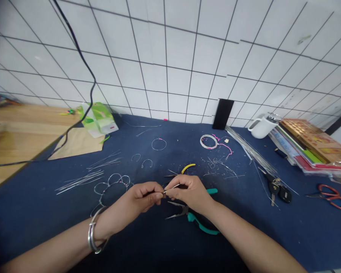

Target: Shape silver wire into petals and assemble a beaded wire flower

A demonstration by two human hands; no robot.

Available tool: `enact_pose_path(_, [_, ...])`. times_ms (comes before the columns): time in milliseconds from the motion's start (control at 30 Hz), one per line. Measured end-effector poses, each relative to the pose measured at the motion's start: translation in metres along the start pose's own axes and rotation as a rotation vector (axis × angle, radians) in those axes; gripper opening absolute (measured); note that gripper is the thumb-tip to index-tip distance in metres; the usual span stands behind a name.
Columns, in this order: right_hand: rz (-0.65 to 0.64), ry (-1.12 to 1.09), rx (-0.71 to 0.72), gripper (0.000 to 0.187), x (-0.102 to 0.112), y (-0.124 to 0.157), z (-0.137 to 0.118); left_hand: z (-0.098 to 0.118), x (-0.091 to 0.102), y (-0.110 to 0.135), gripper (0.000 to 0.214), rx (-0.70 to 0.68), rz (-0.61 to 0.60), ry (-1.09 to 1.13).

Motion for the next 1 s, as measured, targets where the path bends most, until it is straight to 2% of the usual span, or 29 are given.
enact_pose_path(200, [0.057, 0.054, -0.029, 0.009, 0.005, 0.003, 0.006, 0.011, 0.004, 0.006, 0.016, -0.350, 0.139, -0.431])
enact_pose_path(333, [0.086, 0.135, -0.003, 0.013, 0.007, 0.004, 0.004, 0.007, 0.005, 0.008, 0.019, -0.459, 0.164, -0.557])
enact_pose_path(533, [0.115, 0.426, 0.160, 0.007, 0.008, 0.006, -0.009, 0.007, 0.004, 0.007, 0.021, -0.455, 0.143, -0.644])
enact_pose_path(633, [0.120, 0.497, 0.226, 0.006, 0.007, 0.006, -0.012, 0.008, 0.003, 0.007, 0.022, -0.440, 0.131, -0.664])
enact_pose_path(800, [0.111, 0.545, 0.263, 0.008, 0.006, 0.007, -0.011, 0.007, 0.001, 0.007, 0.022, -0.407, 0.116, -0.684])
enact_pose_path(1000, [0.058, 0.623, 0.245, 0.008, 0.006, 0.007, -0.010, 0.008, 0.000, 0.007, 0.019, -0.347, 0.091, -0.589])
Point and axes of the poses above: each hand's wrist, its own y-axis away from the middle knuckle, its own x-axis out of the back of the hand, z = x × y, the point moved 4 cm from there along -y, towards the middle knuckle, and after that the axes turned 4 degrees about y, right-handed, at the moved point
